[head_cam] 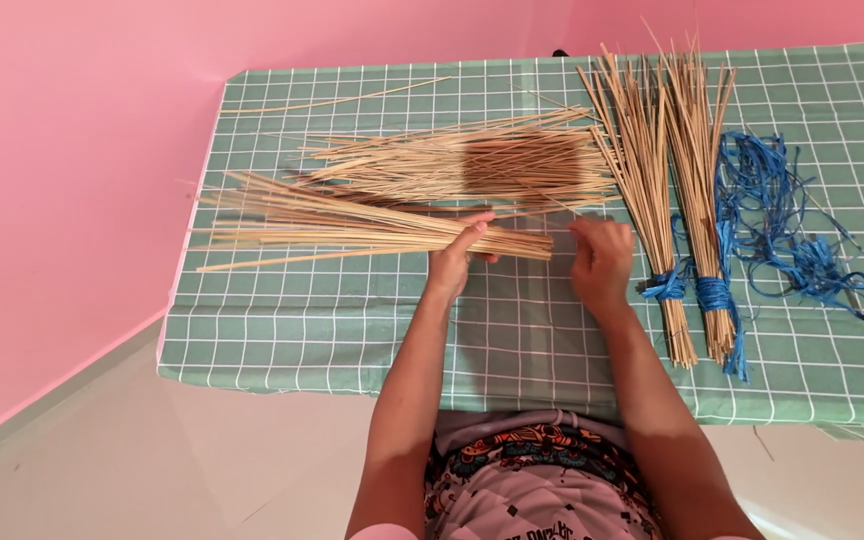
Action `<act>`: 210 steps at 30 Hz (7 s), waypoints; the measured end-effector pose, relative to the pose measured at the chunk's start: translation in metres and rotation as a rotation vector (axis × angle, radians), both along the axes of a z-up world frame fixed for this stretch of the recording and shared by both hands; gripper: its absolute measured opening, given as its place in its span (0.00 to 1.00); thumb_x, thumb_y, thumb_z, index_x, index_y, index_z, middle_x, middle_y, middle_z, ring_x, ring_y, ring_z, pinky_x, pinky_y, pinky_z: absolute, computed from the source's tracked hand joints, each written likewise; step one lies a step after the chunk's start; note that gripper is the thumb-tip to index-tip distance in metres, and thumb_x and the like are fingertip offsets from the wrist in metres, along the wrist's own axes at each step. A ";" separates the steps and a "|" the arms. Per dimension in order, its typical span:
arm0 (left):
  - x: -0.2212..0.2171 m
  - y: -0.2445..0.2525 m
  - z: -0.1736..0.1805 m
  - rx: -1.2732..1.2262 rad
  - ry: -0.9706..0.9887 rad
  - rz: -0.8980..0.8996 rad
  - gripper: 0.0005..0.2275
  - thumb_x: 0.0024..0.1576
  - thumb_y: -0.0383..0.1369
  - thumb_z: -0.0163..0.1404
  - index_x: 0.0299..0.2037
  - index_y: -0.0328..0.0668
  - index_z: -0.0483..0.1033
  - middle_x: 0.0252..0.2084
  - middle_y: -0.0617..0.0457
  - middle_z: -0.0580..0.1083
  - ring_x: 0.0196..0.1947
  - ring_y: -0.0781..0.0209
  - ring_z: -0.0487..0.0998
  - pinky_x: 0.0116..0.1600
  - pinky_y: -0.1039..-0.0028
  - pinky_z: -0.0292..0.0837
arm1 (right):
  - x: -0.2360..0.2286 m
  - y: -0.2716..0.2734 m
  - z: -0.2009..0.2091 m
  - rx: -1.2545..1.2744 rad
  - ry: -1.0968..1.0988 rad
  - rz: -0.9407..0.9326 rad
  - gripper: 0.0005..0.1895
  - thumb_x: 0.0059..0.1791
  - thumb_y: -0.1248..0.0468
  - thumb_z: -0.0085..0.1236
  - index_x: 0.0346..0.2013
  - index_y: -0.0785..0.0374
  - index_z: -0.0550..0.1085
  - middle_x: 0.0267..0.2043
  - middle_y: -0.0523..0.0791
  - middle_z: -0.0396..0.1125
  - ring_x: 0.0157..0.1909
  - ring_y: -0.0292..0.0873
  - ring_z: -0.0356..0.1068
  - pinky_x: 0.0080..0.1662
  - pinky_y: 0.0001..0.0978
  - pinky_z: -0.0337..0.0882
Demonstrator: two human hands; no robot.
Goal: Gathering and aligning thin bamboo sticks into a bundle on a table.
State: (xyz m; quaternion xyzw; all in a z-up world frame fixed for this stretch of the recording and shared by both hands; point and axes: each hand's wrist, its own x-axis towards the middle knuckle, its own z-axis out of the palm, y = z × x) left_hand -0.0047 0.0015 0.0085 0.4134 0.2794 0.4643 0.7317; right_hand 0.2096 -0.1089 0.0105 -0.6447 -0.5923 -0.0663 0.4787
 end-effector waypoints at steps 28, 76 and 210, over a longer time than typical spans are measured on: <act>0.001 0.008 -0.021 -0.030 -0.092 0.046 0.13 0.62 0.33 0.53 0.50 0.27 0.78 0.43 0.40 0.79 0.36 0.53 0.81 0.38 0.67 0.80 | -0.009 -0.004 0.013 -0.007 -0.082 -0.164 0.35 0.43 0.73 0.54 0.67 0.70 0.66 0.48 0.52 0.65 0.51 0.56 0.62 0.54 0.50 0.59; 0.022 -0.003 0.075 -0.192 -0.657 0.101 0.07 0.57 0.36 0.56 0.37 0.46 0.72 0.34 0.51 0.74 0.39 0.58 0.78 0.53 0.61 0.77 | -0.021 0.028 0.065 -0.818 -0.303 0.038 0.11 0.46 0.56 0.56 0.36 0.56 0.81 0.33 0.52 0.75 0.38 0.57 0.76 0.43 0.51 0.76; 0.036 -0.010 0.051 0.126 0.138 -0.144 0.17 0.63 0.38 0.53 0.44 0.23 0.80 0.39 0.37 0.81 0.33 0.54 0.82 0.38 0.69 0.82 | -0.020 -0.001 0.113 -0.211 -0.423 0.026 0.19 0.38 0.60 0.66 0.41 0.61 0.75 0.27 0.46 0.73 0.27 0.50 0.73 0.34 0.43 0.71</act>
